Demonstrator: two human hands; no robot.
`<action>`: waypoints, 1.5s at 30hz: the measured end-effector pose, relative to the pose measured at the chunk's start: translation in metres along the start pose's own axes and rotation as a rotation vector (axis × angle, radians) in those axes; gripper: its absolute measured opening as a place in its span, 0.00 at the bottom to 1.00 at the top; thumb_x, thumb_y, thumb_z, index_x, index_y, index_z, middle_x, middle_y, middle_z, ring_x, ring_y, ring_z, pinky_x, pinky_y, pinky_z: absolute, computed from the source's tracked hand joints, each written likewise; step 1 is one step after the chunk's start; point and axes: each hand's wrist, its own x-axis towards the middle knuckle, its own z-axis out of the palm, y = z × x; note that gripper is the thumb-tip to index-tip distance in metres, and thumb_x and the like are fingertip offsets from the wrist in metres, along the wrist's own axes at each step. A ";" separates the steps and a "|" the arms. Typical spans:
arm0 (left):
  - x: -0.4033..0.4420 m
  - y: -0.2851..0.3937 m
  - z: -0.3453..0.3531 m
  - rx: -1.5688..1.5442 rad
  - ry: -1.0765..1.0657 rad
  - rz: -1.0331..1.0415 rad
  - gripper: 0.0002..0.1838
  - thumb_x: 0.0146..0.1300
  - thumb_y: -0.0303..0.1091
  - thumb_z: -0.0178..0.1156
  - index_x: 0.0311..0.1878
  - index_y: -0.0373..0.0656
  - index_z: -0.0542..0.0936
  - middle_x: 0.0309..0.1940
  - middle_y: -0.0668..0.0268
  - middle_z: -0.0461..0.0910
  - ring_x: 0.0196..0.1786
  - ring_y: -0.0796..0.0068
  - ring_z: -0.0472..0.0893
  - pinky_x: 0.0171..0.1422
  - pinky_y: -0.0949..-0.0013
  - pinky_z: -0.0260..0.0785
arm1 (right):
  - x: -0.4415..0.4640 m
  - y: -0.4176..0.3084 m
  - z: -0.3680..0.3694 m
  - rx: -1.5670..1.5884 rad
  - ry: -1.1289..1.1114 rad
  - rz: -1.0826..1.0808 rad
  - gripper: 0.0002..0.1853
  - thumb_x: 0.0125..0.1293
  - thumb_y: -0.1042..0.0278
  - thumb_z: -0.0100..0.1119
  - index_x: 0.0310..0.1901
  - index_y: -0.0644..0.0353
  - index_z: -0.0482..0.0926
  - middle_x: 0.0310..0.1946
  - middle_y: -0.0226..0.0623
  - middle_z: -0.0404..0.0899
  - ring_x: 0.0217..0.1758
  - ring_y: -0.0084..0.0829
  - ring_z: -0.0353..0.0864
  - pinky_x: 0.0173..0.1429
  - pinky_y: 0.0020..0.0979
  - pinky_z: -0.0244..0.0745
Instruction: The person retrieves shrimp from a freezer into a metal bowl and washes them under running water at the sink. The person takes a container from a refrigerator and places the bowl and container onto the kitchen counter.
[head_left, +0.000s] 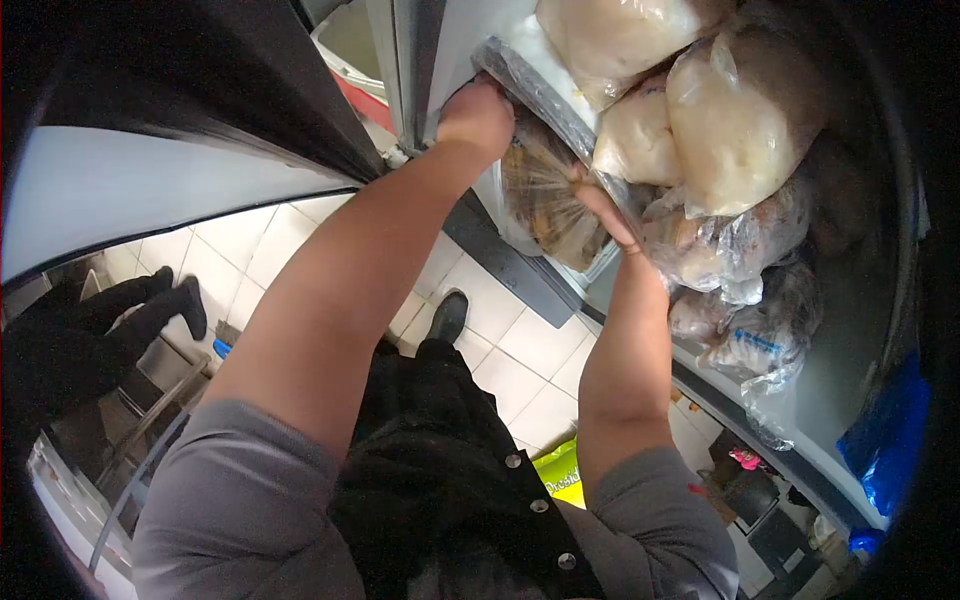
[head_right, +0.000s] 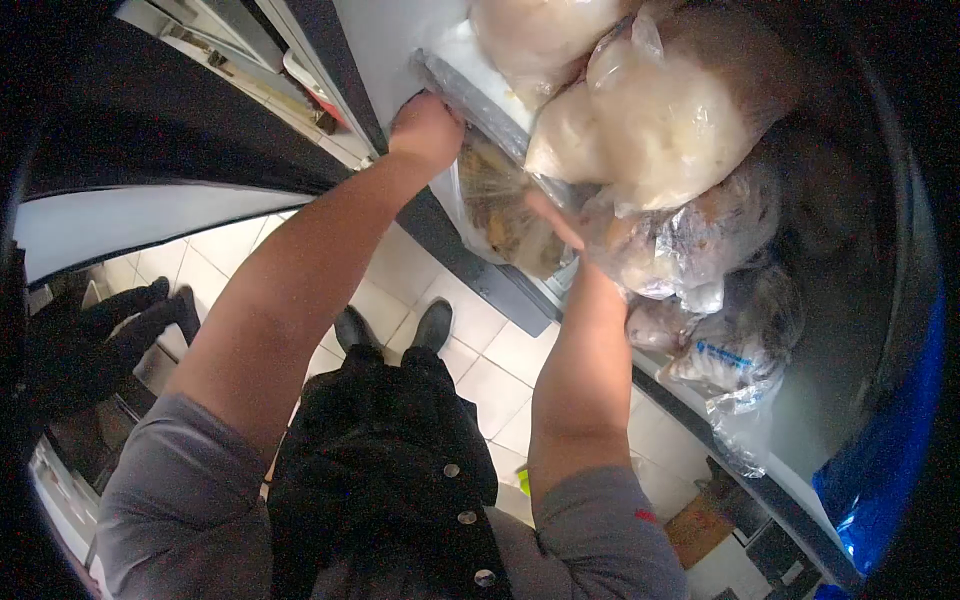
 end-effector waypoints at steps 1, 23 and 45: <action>0.000 0.004 0.001 -0.115 0.060 -0.070 0.14 0.64 0.41 0.54 0.38 0.38 0.80 0.37 0.48 0.83 0.44 0.44 0.82 0.50 0.51 0.76 | -0.003 -0.007 0.008 -0.108 0.018 -0.045 0.25 0.54 0.53 0.68 0.53 0.51 0.81 0.51 0.36 0.82 0.60 0.37 0.75 0.67 0.38 0.66; -0.021 -0.005 -0.002 -0.505 0.063 -0.052 0.11 0.60 0.37 0.57 0.36 0.39 0.80 0.28 0.53 0.81 0.30 0.53 0.82 0.37 0.58 0.73 | -0.058 0.033 0.003 -0.987 0.146 0.107 0.33 0.58 0.44 0.65 0.61 0.54 0.75 0.59 0.45 0.77 0.64 0.47 0.73 0.69 0.42 0.65; -0.095 -0.043 0.005 -0.452 -0.067 0.003 0.16 0.68 0.42 0.53 0.50 0.41 0.81 0.43 0.50 0.82 0.48 0.49 0.82 0.53 0.55 0.73 | 0.020 0.065 -0.022 -1.038 0.455 -0.182 0.18 0.66 0.68 0.56 0.56 0.63 0.75 0.51 0.40 0.77 0.47 0.32 0.77 0.50 0.34 0.76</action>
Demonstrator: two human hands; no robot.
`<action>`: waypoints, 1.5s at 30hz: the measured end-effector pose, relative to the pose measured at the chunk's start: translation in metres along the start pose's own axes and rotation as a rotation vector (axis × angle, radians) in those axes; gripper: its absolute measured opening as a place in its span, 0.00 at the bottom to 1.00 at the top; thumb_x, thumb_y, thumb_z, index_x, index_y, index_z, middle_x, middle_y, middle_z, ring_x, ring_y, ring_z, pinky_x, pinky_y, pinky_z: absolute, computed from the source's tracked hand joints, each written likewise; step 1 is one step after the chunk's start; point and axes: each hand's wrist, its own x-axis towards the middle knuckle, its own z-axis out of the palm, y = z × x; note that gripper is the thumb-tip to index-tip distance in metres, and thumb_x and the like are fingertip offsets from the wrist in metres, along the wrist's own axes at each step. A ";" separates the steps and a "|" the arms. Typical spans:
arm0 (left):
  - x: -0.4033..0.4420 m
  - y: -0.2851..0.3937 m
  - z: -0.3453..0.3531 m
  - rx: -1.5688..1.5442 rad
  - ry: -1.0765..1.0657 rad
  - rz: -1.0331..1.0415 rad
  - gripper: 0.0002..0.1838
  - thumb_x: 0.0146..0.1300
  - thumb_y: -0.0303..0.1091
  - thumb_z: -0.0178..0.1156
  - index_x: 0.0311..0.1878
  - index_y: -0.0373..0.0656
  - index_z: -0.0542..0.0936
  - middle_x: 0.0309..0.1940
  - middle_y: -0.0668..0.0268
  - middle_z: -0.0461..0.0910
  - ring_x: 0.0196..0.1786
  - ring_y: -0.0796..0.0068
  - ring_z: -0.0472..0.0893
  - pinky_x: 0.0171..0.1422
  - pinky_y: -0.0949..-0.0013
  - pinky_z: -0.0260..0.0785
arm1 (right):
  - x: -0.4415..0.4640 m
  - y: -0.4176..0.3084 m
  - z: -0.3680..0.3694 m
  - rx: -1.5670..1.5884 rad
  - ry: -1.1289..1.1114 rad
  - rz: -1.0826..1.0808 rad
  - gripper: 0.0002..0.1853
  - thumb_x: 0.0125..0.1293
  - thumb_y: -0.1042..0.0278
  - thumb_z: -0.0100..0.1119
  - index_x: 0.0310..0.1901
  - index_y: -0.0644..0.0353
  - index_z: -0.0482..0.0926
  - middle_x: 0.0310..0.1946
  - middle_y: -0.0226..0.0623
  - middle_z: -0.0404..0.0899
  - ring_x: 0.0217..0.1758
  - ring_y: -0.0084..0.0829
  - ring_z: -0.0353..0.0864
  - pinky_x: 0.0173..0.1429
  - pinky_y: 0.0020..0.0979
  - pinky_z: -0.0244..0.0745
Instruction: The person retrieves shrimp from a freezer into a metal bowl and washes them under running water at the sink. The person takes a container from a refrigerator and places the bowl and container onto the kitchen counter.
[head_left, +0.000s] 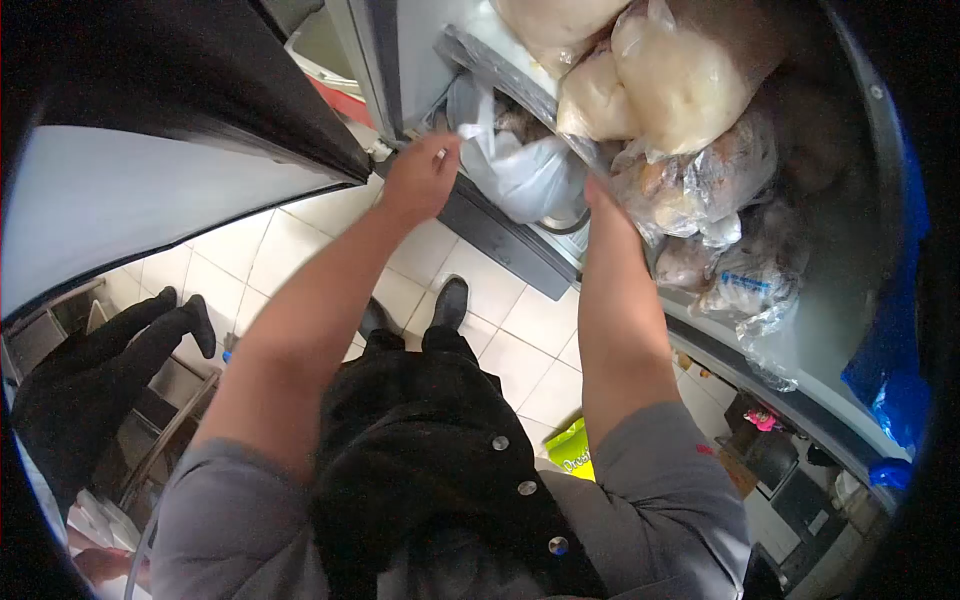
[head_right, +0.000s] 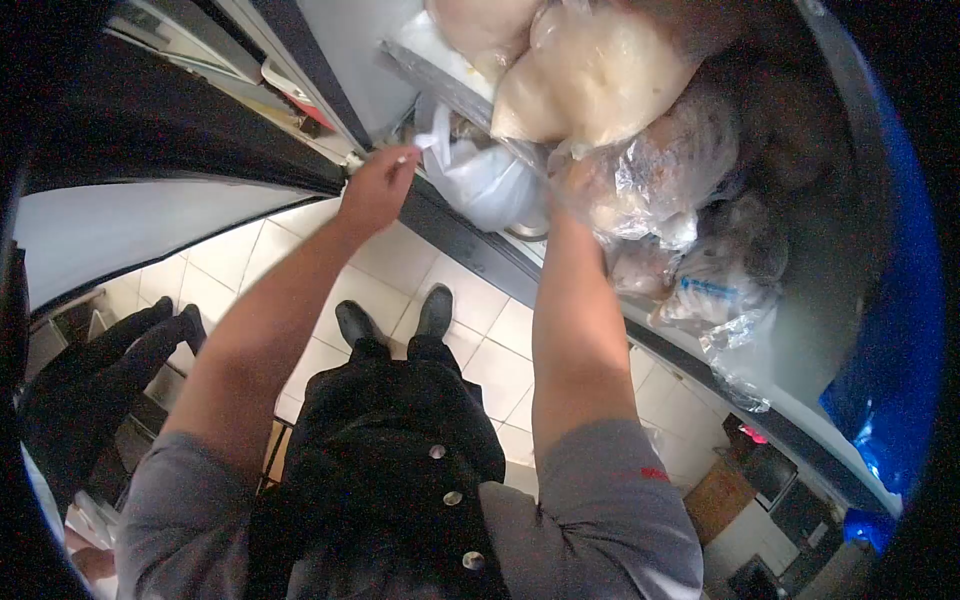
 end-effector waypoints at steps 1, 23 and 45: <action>-0.026 -0.014 -0.006 0.061 0.025 -0.023 0.18 0.70 0.42 0.52 0.55 0.40 0.79 0.46 0.50 0.83 0.49 0.51 0.82 0.55 0.58 0.73 | -0.012 0.005 0.003 0.026 -0.020 0.009 0.18 0.66 0.69 0.56 0.56 0.63 0.75 0.51 0.40 0.77 0.47 0.32 0.77 0.50 0.34 0.77; -0.186 0.031 -0.563 -0.067 1.342 -0.235 0.32 0.75 0.52 0.42 0.67 0.32 0.67 0.67 0.51 0.68 0.70 0.60 0.66 0.73 0.64 0.55 | -0.216 -0.079 -0.214 -0.125 -1.124 0.180 0.19 0.61 0.60 0.63 0.48 0.65 0.80 0.34 0.43 0.83 0.28 0.36 0.85 0.35 0.35 0.81; -0.232 0.141 -0.596 -0.721 1.348 -0.037 0.26 0.71 0.46 0.47 0.60 0.31 0.70 0.57 0.56 0.74 0.56 0.59 0.76 0.60 0.56 0.70 | -0.276 -0.054 -0.292 -0.355 -1.044 0.179 0.17 0.61 0.53 0.61 0.43 0.56 0.83 0.39 0.45 0.85 0.42 0.41 0.85 0.48 0.38 0.78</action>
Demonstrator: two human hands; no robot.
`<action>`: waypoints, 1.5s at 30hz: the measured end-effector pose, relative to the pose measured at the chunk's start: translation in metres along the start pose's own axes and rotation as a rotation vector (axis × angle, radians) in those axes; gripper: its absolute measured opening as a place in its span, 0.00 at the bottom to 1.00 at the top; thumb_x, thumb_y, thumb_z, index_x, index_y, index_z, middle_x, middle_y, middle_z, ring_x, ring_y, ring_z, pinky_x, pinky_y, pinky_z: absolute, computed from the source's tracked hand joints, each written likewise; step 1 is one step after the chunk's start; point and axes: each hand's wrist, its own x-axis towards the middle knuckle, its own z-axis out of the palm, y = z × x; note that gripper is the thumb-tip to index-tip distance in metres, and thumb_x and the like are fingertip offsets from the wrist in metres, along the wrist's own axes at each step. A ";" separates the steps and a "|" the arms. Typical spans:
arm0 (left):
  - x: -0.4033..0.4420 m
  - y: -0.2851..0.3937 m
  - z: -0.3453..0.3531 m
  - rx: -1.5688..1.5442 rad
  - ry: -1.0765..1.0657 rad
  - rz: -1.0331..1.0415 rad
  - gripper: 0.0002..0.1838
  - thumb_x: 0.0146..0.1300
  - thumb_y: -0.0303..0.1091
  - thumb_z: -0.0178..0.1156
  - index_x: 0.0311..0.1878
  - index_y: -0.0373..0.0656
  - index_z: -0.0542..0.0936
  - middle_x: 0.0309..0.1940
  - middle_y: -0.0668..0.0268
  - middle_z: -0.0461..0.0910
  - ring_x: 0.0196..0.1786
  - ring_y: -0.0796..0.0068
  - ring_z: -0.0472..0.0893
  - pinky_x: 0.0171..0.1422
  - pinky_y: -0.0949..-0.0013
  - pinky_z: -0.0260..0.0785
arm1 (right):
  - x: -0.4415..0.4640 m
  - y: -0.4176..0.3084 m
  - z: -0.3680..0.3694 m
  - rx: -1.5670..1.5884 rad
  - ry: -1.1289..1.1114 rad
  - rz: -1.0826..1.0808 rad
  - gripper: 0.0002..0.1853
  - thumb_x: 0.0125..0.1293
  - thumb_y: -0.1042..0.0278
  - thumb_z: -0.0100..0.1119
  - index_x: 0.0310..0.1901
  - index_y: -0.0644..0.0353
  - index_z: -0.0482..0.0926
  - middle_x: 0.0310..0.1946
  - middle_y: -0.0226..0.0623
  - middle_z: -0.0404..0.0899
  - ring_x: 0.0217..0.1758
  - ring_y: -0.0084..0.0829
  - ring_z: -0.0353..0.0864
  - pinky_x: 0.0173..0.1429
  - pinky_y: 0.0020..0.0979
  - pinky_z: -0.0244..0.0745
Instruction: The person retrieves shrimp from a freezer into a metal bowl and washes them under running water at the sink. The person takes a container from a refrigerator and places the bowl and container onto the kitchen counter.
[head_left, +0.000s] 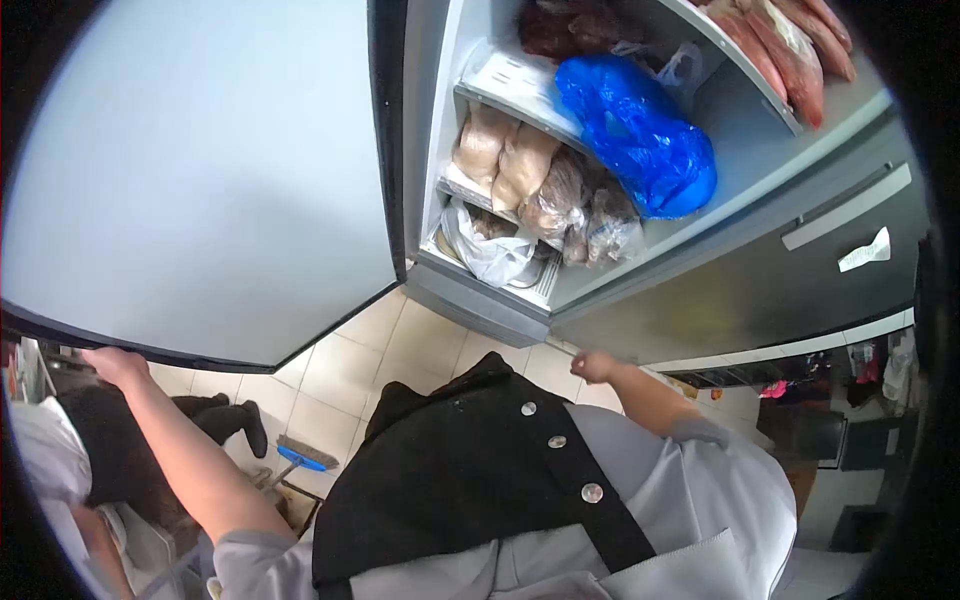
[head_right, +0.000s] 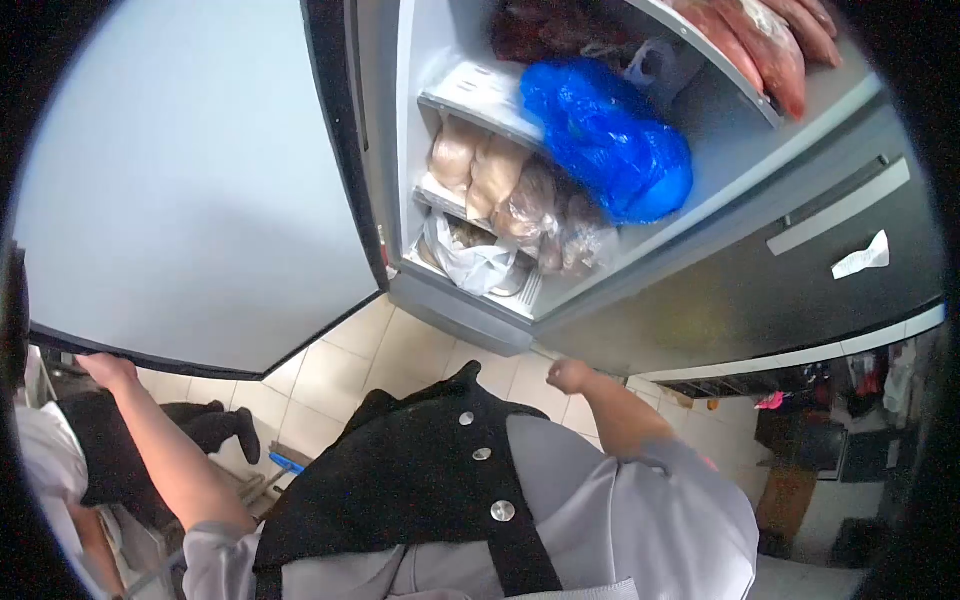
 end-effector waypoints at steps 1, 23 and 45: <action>-0.011 -0.002 -0.013 0.002 0.029 0.011 0.27 0.71 0.47 0.47 0.60 0.31 0.71 0.57 0.56 0.74 0.56 0.59 0.76 0.60 0.56 0.70 | 0.004 -0.006 -0.011 0.050 0.006 -0.021 0.17 0.60 0.53 0.61 0.44 0.55 0.83 0.41 0.45 0.84 0.46 0.43 0.83 0.51 0.38 0.76; -0.331 0.018 -0.137 0.929 0.307 0.615 0.18 0.75 0.44 0.40 0.47 0.37 0.71 0.44 0.52 0.76 0.46 0.61 0.74 0.56 0.58 0.67 | 0.008 0.151 0.030 -0.340 -0.183 -0.476 0.15 0.65 0.58 0.54 0.38 0.61 0.84 0.39 0.49 0.83 0.44 0.48 0.83 0.49 0.44 0.77; -0.549 -0.092 -0.544 1.695 -0.675 -0.887 0.21 0.61 0.44 0.54 0.48 0.38 0.83 0.52 0.49 0.81 0.55 0.51 0.80 0.60 0.54 0.71 | 0.028 -0.218 0.115 -0.474 -0.429 -0.827 0.12 0.64 0.68 0.58 0.44 0.65 0.82 0.38 0.46 0.85 0.42 0.35 0.84 0.47 0.36 0.75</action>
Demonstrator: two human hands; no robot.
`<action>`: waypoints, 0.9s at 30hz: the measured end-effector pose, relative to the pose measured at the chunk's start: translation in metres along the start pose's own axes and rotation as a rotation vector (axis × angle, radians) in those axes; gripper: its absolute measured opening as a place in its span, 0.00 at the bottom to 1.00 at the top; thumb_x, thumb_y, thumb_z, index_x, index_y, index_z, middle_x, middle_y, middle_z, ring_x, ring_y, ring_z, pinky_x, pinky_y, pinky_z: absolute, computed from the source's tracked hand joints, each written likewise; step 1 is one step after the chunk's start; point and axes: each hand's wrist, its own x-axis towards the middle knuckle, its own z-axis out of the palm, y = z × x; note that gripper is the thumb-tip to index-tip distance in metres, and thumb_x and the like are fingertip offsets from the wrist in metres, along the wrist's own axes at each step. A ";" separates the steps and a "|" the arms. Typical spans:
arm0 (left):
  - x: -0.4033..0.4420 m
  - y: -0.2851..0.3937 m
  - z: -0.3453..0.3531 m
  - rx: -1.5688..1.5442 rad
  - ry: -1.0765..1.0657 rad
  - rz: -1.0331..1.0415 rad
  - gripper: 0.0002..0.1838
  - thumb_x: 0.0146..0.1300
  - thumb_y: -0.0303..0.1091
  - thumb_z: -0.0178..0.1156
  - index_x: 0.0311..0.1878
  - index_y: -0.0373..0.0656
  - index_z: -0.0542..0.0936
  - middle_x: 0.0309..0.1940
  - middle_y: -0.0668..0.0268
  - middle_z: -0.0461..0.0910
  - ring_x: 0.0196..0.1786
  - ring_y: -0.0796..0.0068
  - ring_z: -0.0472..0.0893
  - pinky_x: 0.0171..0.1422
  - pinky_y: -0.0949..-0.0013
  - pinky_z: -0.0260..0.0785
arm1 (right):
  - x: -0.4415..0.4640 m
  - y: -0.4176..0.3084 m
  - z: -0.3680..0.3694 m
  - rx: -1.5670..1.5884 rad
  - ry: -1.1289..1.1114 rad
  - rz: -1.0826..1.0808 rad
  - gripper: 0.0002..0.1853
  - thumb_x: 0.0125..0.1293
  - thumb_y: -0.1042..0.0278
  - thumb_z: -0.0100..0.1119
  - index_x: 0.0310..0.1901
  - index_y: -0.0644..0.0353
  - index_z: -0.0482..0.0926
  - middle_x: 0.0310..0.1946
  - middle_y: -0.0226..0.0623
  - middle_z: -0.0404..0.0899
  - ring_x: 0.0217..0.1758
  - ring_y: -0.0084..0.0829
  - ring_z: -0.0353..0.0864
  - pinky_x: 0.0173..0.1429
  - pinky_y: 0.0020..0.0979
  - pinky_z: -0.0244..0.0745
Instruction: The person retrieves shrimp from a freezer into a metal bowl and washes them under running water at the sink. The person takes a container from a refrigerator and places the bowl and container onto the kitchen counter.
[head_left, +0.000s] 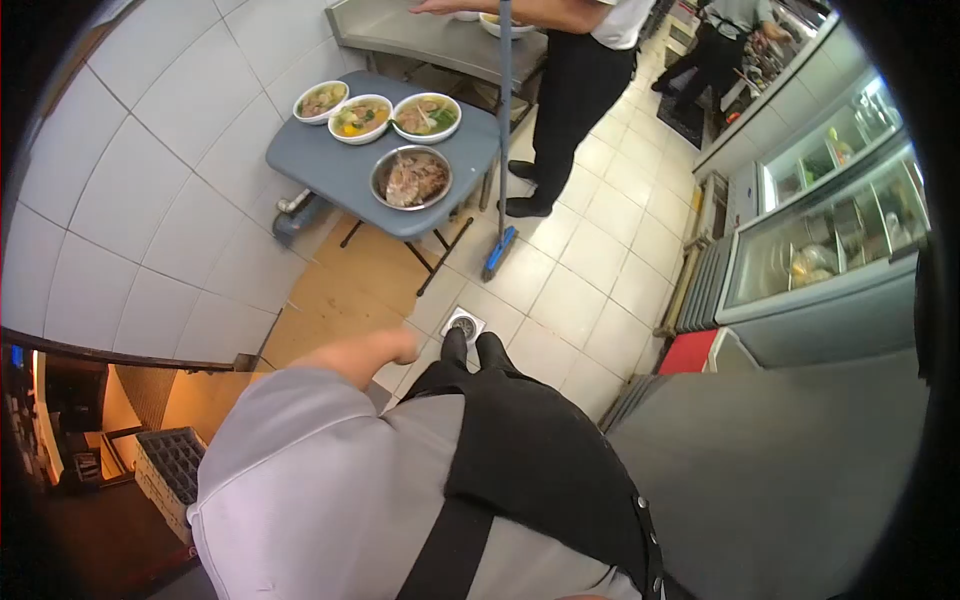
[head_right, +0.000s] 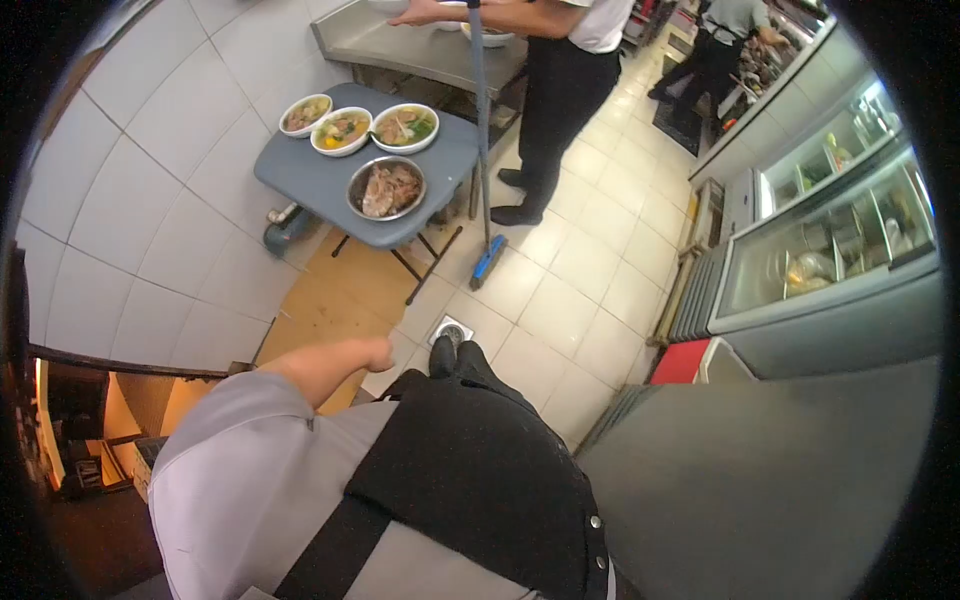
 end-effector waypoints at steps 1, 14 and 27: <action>-0.004 -0.027 0.010 -0.046 -0.020 -0.047 0.21 0.61 0.45 0.54 0.47 0.37 0.83 0.50 0.49 0.81 0.54 0.50 0.80 0.59 0.53 0.70 | 0.009 -0.008 -0.002 -0.018 -0.012 -0.005 0.12 0.64 0.68 0.58 0.44 0.65 0.82 0.38 0.46 0.85 0.42 0.35 0.84 0.47 0.36 0.75; 0.058 -0.113 -0.033 -0.601 0.191 -0.186 0.21 0.64 0.46 0.51 0.49 0.44 0.83 0.47 0.50 0.82 0.51 0.52 0.81 0.54 0.53 0.71 | 0.064 -0.109 -0.040 -0.148 -0.051 0.022 0.12 0.64 0.68 0.59 0.44 0.65 0.82 0.39 0.46 0.85 0.43 0.36 0.84 0.48 0.36 0.75; -0.025 -0.201 0.027 -0.645 0.058 -0.566 0.26 0.70 0.46 0.44 0.57 0.35 0.77 0.61 0.48 0.74 0.63 0.52 0.74 0.67 0.56 0.66 | 0.110 -0.205 -0.105 -0.334 -0.135 -0.088 0.12 0.64 0.67 0.59 0.45 0.64 0.82 0.39 0.46 0.85 0.44 0.36 0.84 0.49 0.35 0.75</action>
